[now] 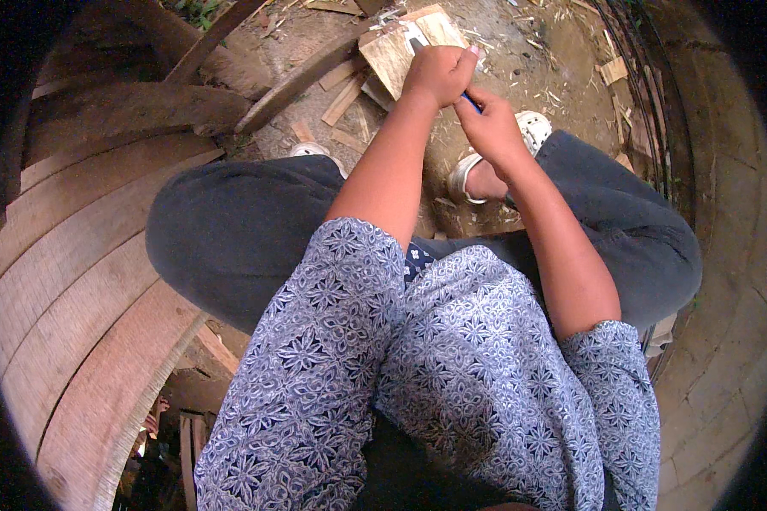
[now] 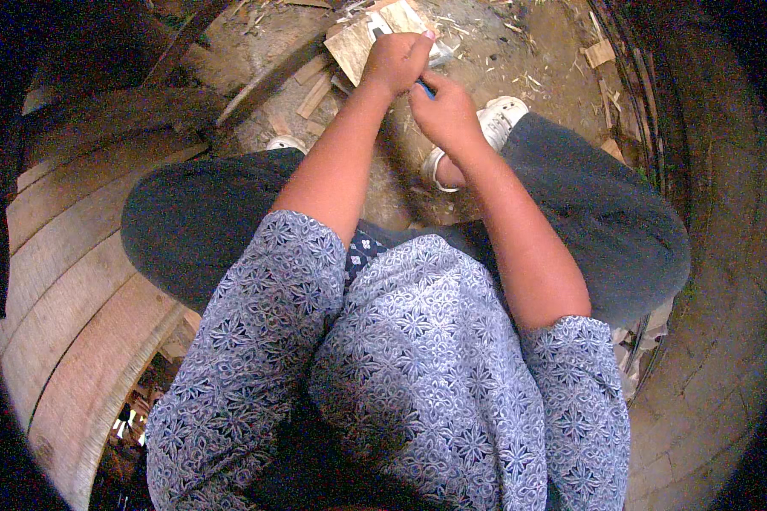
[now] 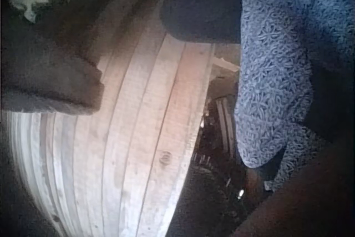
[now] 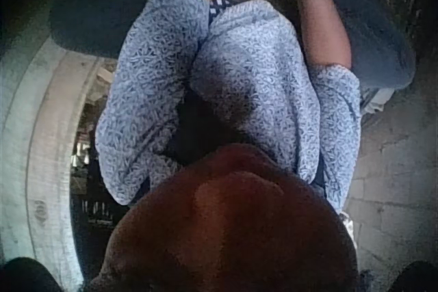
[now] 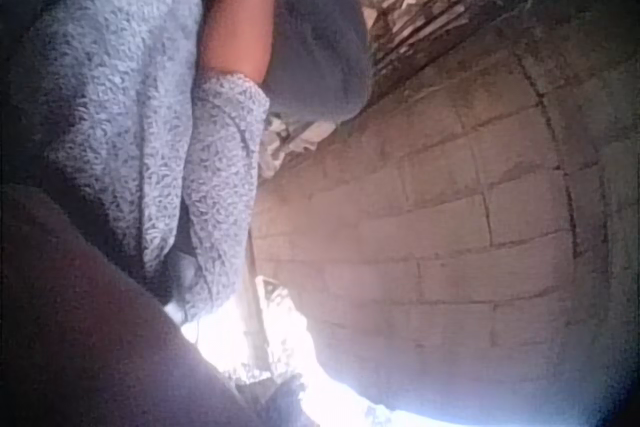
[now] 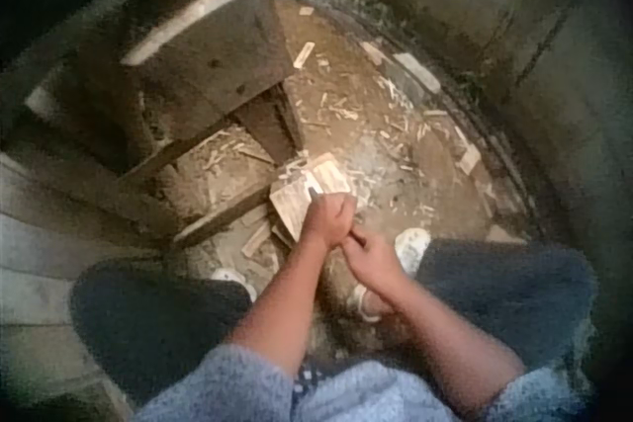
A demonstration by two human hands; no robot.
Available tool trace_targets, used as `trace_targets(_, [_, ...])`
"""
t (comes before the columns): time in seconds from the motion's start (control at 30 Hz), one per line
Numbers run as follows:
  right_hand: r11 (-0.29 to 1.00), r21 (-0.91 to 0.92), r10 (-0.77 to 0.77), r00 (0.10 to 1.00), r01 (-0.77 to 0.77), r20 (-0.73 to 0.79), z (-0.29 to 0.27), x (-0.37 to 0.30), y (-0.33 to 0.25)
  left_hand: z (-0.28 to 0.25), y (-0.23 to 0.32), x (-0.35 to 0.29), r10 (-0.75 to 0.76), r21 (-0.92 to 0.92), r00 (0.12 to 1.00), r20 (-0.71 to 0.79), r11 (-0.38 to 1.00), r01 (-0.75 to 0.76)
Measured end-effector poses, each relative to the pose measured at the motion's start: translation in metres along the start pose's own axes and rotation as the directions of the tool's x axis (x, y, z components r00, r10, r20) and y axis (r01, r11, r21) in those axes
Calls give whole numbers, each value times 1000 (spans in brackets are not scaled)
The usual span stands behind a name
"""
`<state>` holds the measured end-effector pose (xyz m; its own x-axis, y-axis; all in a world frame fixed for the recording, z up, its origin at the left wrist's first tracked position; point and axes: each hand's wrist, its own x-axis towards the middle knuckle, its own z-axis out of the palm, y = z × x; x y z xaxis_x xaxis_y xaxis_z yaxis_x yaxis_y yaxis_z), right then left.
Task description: The person sits on the ground and uses a chisel to carve a small rectangular block of wood. They repeatedly chip away at the wood, occasionally lifting and rotating the block to work on different sides.
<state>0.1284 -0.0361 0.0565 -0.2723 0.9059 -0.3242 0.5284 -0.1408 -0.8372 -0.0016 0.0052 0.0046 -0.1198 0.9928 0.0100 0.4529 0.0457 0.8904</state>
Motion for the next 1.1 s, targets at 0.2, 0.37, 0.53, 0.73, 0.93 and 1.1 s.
trace_targets(0.2, [999, -23, -47, 998, 46, -46, 11, 17, -9, -16, -2, 20, -84, 36, 994, 74, 996, 81])
trace_targets(0.37, [999, -32, 13, 1000, -13, -9, 8, 14, -16, -17, 0, 16, -79, 18, 993, 83, 997, 77])
trace_targets(0.53, [999, -32, -11, 1000, 11, -8, 4, 8, -2, -7, 3, 10, 6, -22, 1000, 0, 1000, -6])
trace_targets(0.73, [997, -31, 73, 997, -72, 38, -8, -3, -13, -3, 8, -1, -52, -20, 999, 10, 998, 52])
trace_targets(0.93, [992, -67, 112, 993, -109, 43, -9, -6, -18, -1, 9, -6, -68, -80, 998, -14, 995, 67])
trace_targets(1.1, [992, -49, 119, 992, -117, 49, -8, -5, -21, 1, 6, -3, -50, -140, 997, -63, 989, 41])
